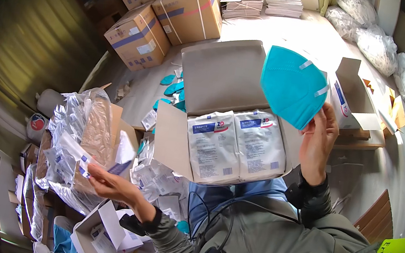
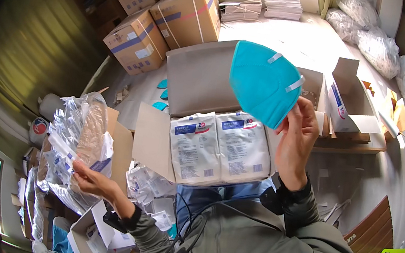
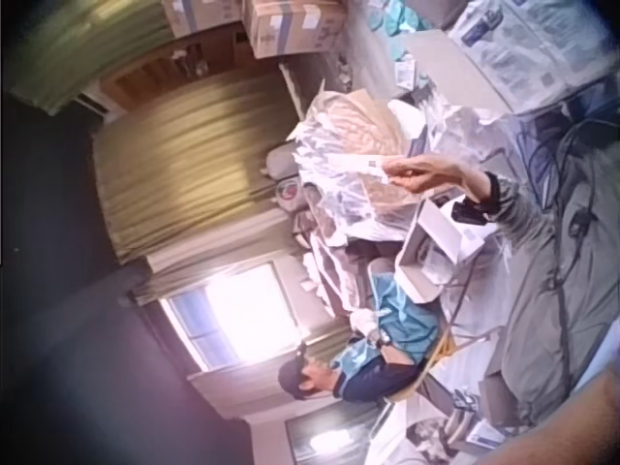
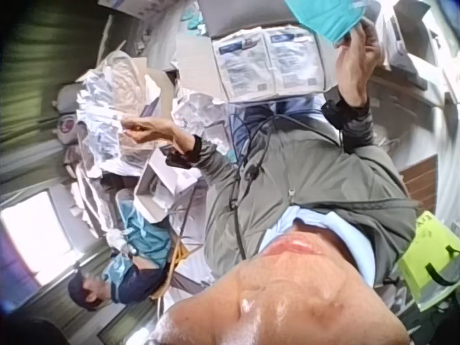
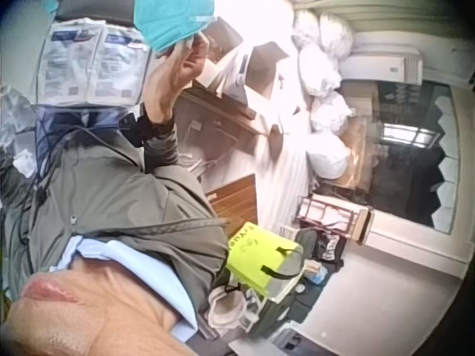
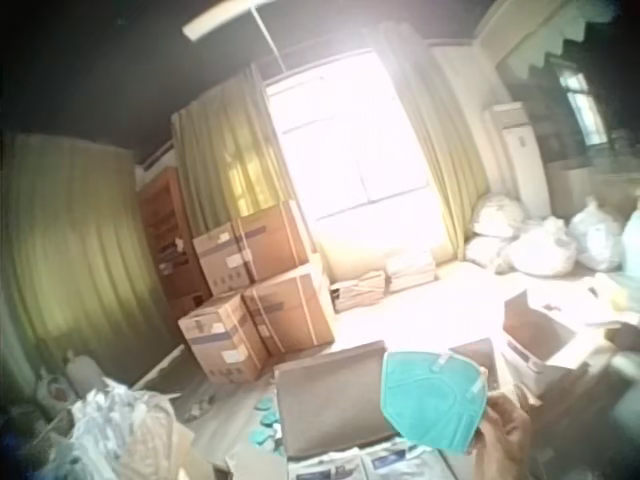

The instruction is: The person is sorting and organizing green masks and other medical supply pouches into boxes.

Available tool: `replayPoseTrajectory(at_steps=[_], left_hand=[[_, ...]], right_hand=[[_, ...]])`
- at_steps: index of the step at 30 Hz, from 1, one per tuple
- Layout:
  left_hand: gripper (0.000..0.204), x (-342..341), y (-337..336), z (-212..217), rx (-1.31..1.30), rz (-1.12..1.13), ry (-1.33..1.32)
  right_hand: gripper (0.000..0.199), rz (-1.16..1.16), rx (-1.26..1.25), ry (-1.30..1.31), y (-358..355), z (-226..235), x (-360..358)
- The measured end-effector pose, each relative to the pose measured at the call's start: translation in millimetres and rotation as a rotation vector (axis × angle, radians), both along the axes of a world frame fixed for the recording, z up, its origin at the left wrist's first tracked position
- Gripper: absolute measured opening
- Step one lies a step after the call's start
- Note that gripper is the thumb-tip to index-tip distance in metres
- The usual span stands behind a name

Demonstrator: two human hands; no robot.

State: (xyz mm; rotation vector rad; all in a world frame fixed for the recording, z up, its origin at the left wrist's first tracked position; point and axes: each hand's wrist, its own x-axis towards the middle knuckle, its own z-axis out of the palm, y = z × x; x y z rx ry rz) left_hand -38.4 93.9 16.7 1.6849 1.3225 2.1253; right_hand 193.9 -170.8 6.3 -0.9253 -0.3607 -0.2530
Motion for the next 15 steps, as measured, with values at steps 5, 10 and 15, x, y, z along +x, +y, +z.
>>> replayPoseTrajectory(at_steps=[5, 10, 15], left_hand=[[0.054, -12.8, 57.1, -53.5, -0.412, 0.104, 0.536], [0.041, 23.4, -53.5, -8.6, -0.045, -0.391, 0.140], [0.060, 77.5, -88.9, -10.3, -0.295, -1.219, 0.165]], right_hand=[[0.016, 0.232, -0.133, 0.037, 5.1, -17.4, -11.6], [0.012, 0.396, -0.343, -0.183, 14.1, -24.2, -27.6], [0.010, 0.631, -0.362, -0.254, 12.3, -32.3, -32.9]])
